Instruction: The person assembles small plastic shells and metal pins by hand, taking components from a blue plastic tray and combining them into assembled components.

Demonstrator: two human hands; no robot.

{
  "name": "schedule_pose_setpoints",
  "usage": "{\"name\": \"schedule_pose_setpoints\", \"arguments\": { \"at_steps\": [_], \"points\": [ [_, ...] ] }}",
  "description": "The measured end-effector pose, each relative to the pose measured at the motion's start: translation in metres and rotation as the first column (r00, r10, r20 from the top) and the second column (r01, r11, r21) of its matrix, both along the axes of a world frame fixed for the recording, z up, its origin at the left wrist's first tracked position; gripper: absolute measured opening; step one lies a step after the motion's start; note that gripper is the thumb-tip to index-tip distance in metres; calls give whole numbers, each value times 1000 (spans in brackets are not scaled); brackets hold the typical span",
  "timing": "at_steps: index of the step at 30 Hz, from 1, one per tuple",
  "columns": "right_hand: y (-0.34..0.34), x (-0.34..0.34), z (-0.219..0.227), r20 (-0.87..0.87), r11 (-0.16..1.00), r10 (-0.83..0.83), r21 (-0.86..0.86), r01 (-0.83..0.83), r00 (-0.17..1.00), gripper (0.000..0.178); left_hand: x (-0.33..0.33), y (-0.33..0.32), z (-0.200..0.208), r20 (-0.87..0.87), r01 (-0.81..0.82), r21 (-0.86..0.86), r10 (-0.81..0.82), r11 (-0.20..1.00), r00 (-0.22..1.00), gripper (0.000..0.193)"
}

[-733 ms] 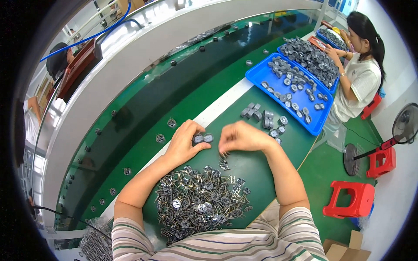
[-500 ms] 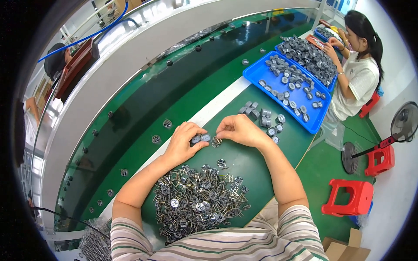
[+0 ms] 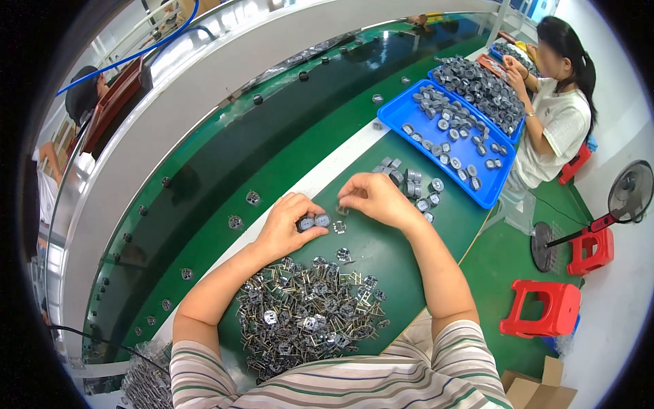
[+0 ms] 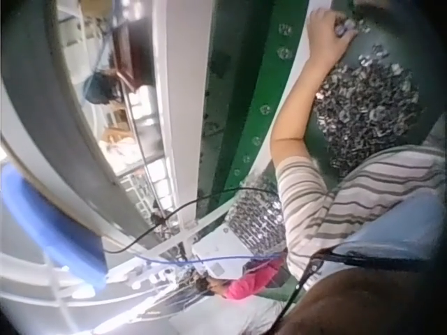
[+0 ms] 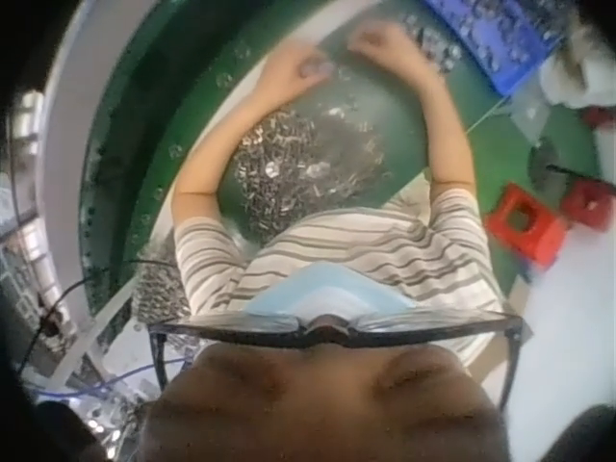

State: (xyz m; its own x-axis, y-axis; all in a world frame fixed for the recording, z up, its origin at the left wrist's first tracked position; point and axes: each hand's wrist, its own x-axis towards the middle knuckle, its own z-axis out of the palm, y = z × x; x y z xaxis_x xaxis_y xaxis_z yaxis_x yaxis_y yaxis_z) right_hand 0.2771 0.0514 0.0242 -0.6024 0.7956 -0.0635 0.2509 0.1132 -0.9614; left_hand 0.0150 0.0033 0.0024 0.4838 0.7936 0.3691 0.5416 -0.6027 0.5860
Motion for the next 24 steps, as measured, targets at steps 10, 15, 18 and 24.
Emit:
{"name": "schedule_pose_setpoints", "arguments": {
  "at_steps": [10,15,18,24],
  "points": [
    [-12,-23,9,354,882,-285,460,100,891,9,0,3,-2,-14,-20,-20,19,1000,1000,35],
    [-14,-35,-10,132,805,-114,594,13,985,10,2,4,-7,12,-20,3,20,1000,1000,34],
    [-16,-38,-8,138,750,-107,662,-12,985,12,1,4,-6,-11,-30,-25,30,999,999,34],
    [-16,-38,-7,155,702,-101,711,-40,983,14,0,4,-7,-24,-38,-78,36,996,999,34]
  ]
}}
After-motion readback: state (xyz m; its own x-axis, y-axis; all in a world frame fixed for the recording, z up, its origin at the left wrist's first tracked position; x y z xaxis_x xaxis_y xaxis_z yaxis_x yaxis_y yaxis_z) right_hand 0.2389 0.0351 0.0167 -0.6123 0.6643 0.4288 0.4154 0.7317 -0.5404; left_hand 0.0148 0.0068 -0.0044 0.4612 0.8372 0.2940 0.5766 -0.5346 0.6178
